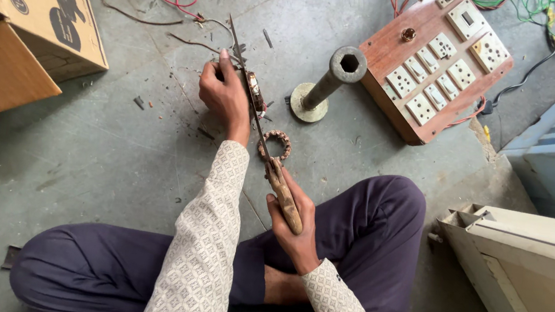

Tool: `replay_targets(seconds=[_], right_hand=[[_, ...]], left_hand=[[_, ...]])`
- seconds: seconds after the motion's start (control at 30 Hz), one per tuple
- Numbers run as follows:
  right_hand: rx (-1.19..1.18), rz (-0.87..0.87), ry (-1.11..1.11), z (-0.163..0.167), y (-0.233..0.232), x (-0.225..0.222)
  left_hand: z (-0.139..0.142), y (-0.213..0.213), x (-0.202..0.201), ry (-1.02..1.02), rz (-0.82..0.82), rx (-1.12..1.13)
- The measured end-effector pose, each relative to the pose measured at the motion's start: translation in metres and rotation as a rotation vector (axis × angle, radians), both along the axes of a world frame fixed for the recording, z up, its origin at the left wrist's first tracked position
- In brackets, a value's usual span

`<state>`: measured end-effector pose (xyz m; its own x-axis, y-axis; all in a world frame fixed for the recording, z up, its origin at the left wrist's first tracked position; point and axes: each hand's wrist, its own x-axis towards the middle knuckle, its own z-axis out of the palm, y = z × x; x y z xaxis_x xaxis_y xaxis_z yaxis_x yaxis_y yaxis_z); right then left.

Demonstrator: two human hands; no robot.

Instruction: The person sits cross-legged on the floor holding a small metal component in one hand and saws through it with a hacksaw, repeatedly drawing the blade back and forth across the metal while adjusting the workpiece between cuts.

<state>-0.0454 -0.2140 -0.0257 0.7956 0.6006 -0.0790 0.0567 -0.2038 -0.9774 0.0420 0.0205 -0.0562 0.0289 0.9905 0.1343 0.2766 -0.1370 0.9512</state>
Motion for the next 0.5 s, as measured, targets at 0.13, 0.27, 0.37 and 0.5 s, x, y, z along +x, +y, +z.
replay_targets(seconds=[0.13, 0.27, 0.37, 0.5], right_hand=[[0.036, -0.006, -0.058, 0.006, 0.002, 0.004], [-0.044, -0.021, -0.010, 0.010, -0.002, 0.007], [-0.006, -0.005, -0.021, 0.006, -0.003, 0.010], [-0.023, -0.011, 0.007, -0.002, -0.003, 0.010]], left_hand=[[0.003, -0.006, -0.003, -0.025, -0.041, -0.048], [-0.002, -0.003, 0.003, 0.080, -0.070, 0.139], [-0.004, 0.004, 0.005, 0.159, -0.156, 0.237], [-0.010, 0.007, 0.006, 0.192, -0.153, 0.117]])
